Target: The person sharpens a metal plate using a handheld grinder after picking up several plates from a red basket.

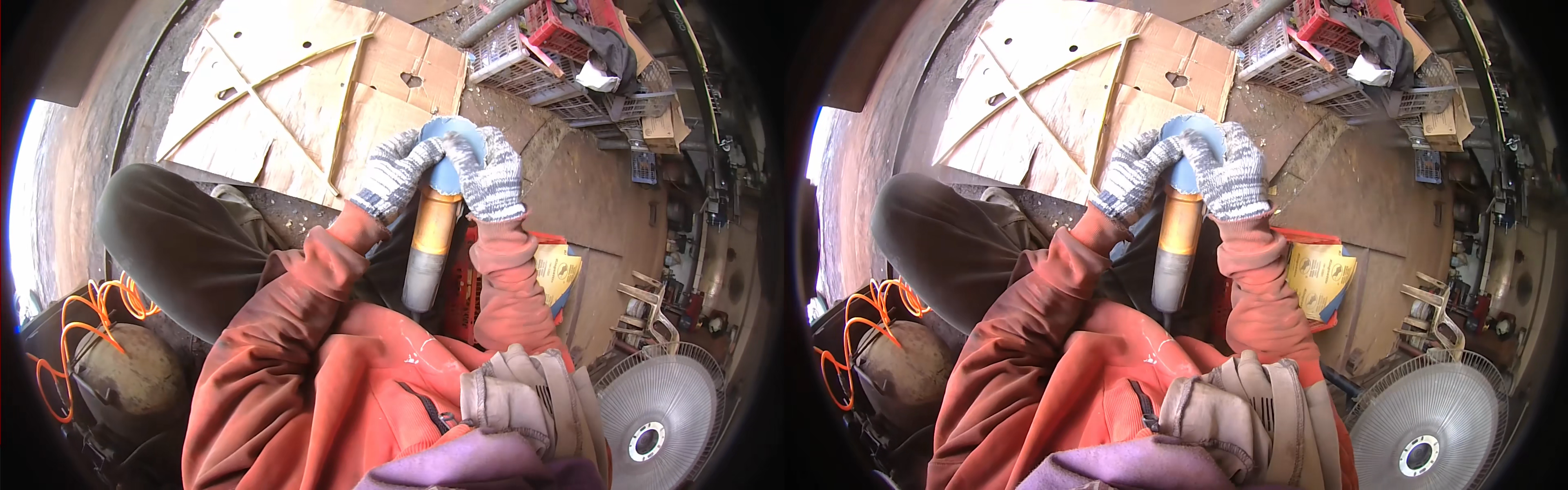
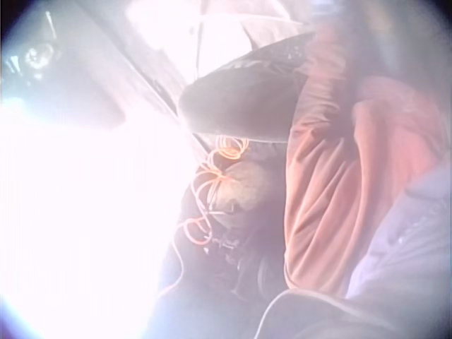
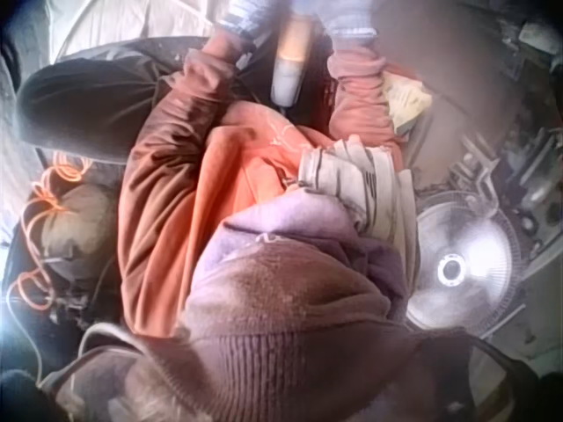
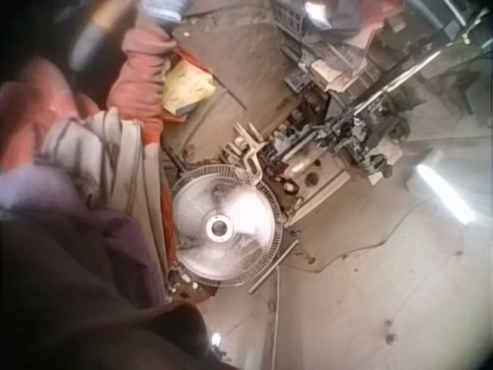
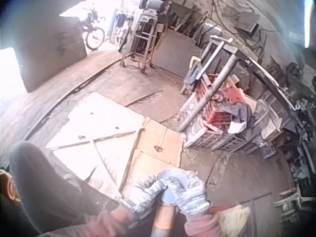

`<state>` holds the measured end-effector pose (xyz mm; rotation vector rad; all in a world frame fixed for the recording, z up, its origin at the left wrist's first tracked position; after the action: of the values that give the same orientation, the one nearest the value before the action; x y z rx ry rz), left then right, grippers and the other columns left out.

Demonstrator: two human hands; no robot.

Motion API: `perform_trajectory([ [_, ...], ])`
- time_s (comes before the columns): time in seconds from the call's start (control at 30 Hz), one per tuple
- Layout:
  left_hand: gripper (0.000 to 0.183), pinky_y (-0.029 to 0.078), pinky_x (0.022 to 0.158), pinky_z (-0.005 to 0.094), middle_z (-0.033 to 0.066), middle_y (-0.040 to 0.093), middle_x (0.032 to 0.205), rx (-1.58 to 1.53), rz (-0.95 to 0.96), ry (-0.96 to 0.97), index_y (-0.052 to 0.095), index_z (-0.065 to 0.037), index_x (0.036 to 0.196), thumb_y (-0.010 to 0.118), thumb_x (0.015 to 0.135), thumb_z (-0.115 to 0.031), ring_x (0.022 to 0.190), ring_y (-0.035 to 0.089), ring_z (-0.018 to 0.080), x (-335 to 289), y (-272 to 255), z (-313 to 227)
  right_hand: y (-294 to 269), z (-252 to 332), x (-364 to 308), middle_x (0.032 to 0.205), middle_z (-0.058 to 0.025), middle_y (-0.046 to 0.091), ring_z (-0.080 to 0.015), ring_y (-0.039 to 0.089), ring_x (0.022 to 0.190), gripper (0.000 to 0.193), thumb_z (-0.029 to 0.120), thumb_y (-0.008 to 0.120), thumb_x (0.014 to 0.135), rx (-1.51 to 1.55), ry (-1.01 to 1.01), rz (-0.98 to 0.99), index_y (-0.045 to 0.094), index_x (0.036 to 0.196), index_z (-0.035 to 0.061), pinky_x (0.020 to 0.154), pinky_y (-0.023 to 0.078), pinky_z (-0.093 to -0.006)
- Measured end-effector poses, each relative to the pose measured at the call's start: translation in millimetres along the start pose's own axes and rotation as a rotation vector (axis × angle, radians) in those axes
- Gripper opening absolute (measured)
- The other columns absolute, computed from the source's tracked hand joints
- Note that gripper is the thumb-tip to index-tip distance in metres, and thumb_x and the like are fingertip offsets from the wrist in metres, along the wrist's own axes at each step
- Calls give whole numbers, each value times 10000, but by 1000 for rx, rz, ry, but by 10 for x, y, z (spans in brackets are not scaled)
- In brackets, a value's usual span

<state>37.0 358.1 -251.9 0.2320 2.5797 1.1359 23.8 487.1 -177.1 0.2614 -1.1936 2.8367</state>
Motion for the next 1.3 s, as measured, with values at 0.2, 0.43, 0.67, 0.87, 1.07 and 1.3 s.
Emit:
perform_trajectory([
  [0.2,326,502,865,265,57,675,1078,-86,22,-15,612,-9,1207,671,920,-153,954,621,111,-48,115,-30,42,-292,28,831,-134,671,-258,645,741,195,162,721,858,219,114,31,660,939,-5,700,508,-360],
  [0.43,417,490,908,285,74,667,1130,299,106,94,575,27,1250,688,917,-197,1006,600,112,-74,204,-98,-86,-382,-149,769,-8,641,-49,532,709,109,72,738,855,370,197,-123,650,866,9,652,474,-259],
  [0.67,334,509,880,269,71,679,1090,67,47,51,625,25,1182,683,917,-170,990,627,123,55,113,11,-116,-461,-158,774,-7,654,-65,570,722,71,63,707,882,199,70,-179,660,877,11,679,497,-245],
  [0.87,247,509,752,261,54,696,956,677,-48,170,688,4,1035,701,894,-198,849,628,103,-39,21,-324,9,-298,-103,824,-14,672,-96,611,750,115,140,696,907,533,163,-11,683,959,38,698,513,-255],
  [1.07,183,472,727,224,11,666,914,426,78,84,660,-5,1038,624,951,-162,811,583,74,50,201,-255,-98,-268,-113,784,-61,665,-113,601,721,57,85,670,899,433,27,-90,644,892,35,665,492,-285],
  [1.3,210,514,794,298,64,663,1007,643,-25,160,671,-10,1075,654,898,-121,905,628,160,180,-155,-200,-1214,-1428,-586,648,-31,583,-112,518,475,191,188,564,978,675,328,-155,622,1088,44,409,434,-264],
])
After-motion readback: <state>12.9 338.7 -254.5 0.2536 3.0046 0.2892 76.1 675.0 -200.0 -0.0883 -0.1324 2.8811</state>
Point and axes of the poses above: each hand's wrist, its own x-axis towards the middle knuckle, its own y-axis out of the palm, z = x × y, the point moved 4 cm from there along x, towards the middle knuckle
